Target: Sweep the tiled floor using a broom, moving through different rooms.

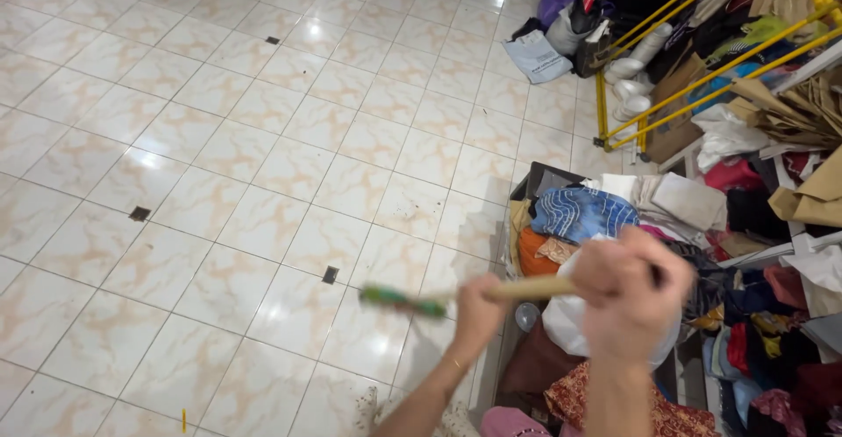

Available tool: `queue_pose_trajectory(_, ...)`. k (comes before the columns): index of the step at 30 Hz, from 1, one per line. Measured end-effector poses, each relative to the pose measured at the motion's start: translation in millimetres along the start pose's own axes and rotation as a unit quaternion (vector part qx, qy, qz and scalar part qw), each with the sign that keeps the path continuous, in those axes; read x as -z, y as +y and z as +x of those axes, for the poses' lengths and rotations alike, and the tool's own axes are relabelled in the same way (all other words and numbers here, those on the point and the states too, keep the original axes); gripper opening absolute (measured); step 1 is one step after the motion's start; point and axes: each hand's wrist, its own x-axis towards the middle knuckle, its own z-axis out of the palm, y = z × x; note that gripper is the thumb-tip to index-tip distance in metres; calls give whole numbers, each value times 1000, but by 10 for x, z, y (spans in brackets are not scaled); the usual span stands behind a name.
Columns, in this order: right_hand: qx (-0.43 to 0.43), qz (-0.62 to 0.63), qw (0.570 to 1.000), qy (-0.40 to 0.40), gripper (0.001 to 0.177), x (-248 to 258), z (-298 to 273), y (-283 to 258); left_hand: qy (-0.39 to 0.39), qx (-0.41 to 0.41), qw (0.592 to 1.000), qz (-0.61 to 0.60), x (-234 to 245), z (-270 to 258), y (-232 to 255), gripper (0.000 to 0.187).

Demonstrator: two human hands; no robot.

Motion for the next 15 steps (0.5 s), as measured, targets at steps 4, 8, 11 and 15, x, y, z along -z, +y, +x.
queue_pose_trajectory(4,-43,-85,994,45,27,365,-149,92,-340,88,936,-25,-16,-397,-26,25)
queue_pose_trajectory(8,-88,-107,989,43,36,552,-613,420,-324,119,938,34,-314,-743,-670,27)
queue_pose_trajectory(11,-124,-114,986,17,36,805,-846,473,-315,26,948,36,-432,-611,-966,17)
queue_pose_trajectory(15,-86,-168,982,14,22,1184,-1025,705,-277,-146,947,65,-686,-283,-1352,21)
